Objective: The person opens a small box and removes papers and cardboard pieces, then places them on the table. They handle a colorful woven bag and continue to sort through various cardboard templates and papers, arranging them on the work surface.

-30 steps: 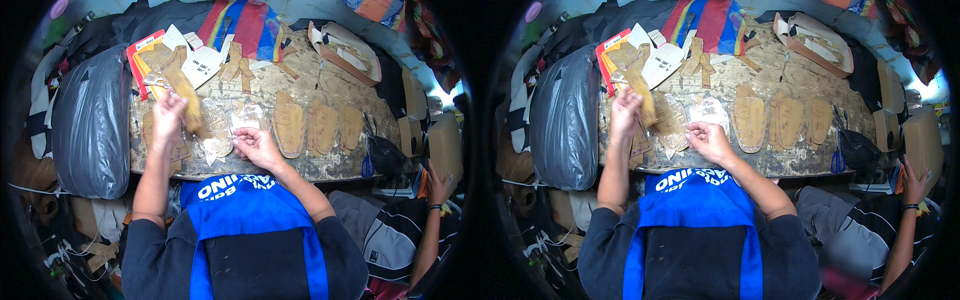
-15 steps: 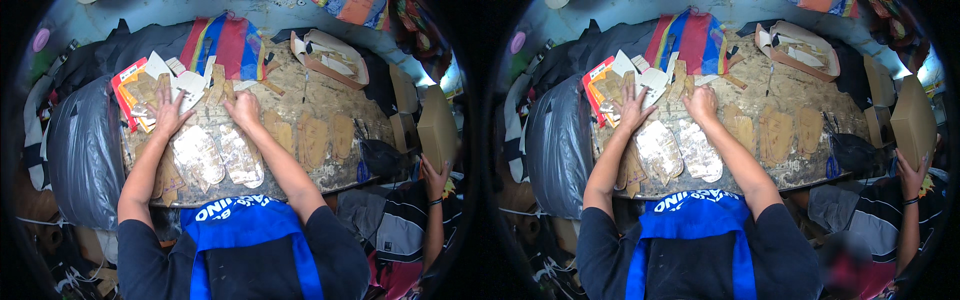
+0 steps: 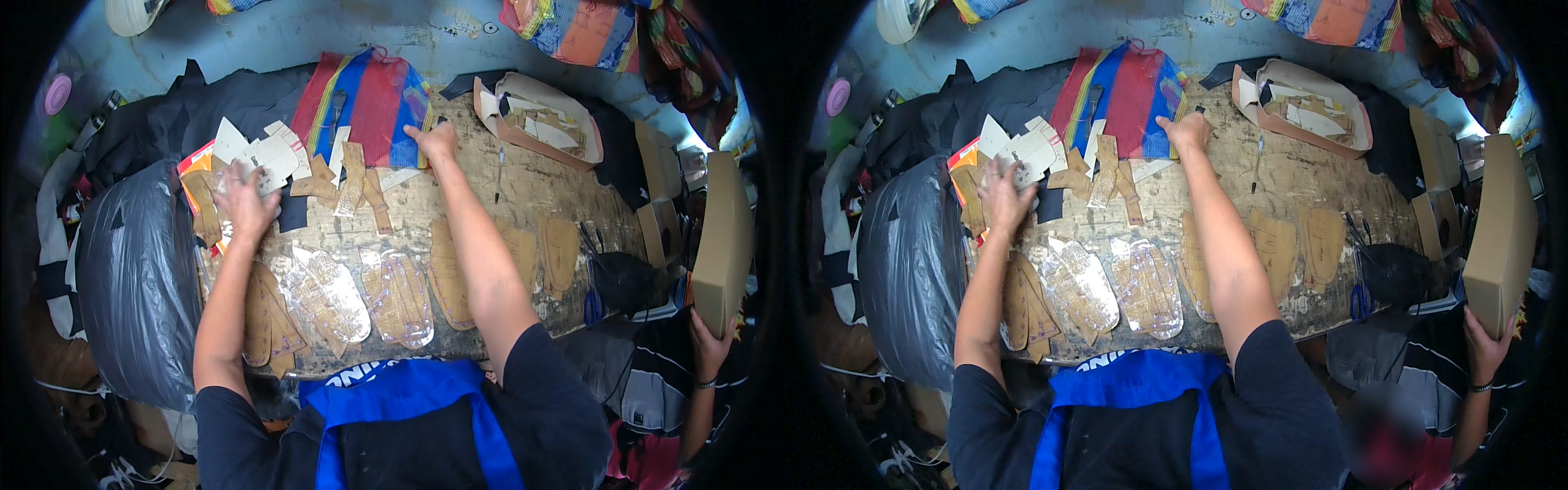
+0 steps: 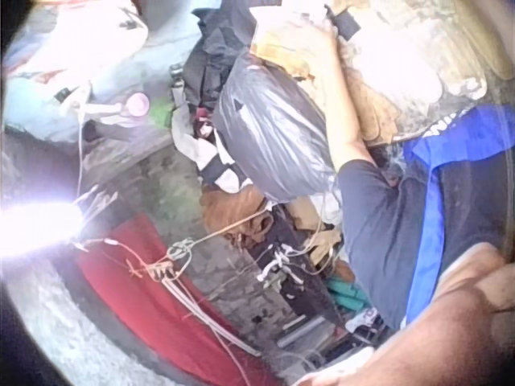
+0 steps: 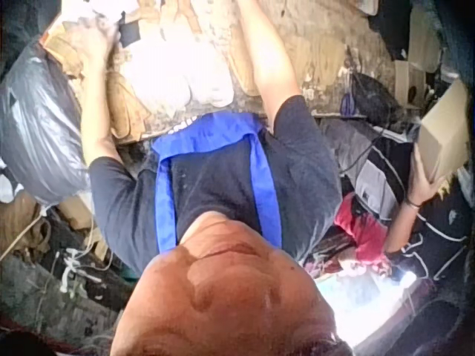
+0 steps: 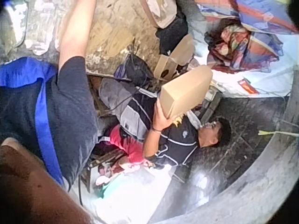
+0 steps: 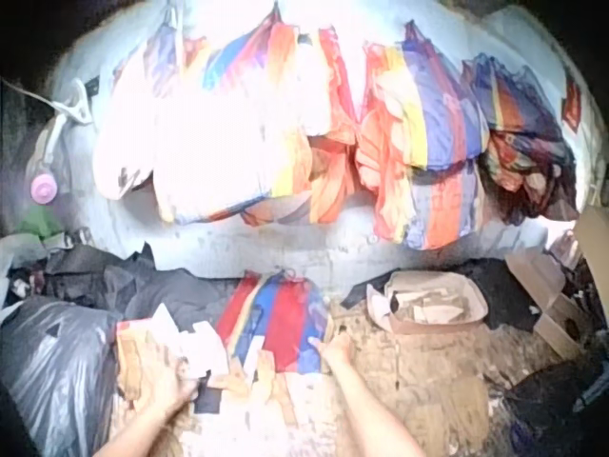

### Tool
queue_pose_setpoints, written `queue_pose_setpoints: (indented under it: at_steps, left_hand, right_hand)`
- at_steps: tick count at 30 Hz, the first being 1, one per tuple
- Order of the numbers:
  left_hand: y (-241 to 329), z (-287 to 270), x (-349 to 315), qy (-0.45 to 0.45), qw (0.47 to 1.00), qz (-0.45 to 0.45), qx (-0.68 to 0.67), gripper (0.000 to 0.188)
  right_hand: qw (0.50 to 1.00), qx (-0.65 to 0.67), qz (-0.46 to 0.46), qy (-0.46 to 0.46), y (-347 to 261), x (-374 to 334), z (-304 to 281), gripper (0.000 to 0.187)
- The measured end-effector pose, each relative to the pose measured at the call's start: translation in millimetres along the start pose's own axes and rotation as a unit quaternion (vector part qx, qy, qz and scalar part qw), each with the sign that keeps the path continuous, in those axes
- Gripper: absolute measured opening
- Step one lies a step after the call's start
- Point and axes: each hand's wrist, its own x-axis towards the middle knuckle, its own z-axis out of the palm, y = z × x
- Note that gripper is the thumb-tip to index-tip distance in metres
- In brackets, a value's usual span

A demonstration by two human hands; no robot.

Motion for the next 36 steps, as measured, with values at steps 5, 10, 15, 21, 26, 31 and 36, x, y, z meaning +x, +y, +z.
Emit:
queue_pose_setpoints:
  at_steps: [5, 10, 15, 21, 26, 31, 36]
  left_hand:
    - [68, 28, -9, 0.005, 0.965, 0.13, -0.228, 0.049]
    - [102, 49, 10, 0.018, 0.966, 0.099, -0.24, 0.063]
    - [121, 52, 40, -0.035, 0.754, 0.024, -0.655, 0.085]
    - [105, 18, 77, -0.193, 0.511, -0.035, -0.837, 0.034]
    - [62, 14, 116, 0.064, 0.643, -0.076, -0.759, 0.021]
    - [-53, -3, 163, 0.275, 0.738, -0.238, -0.568, 0.033]
    - [-42, -21, 118, 0.433, 0.888, -0.146, -0.047, 0.067]
  right_hand:
    - [0.925, 0.107, -0.317, 0.182, -29, 4, -1, 0.027]
    - [0.842, 0.184, -0.497, 0.107, -63, -19, -35, 0.009]
    - [0.676, 0.114, -0.708, 0.17, -73, -54, -49, 0.016]
    - [0.671, -0.149, -0.725, -0.038, -45, -101, -21, 0.02]
    - [0.773, 0.047, -0.626, 0.088, 0, -80, -11, 0.026]
    - [0.954, -0.035, -0.298, 0.006, 54, -15, -30, 0.022]
    - [0.904, -0.163, -0.388, -0.079, 72, 23, -32, 0.031]
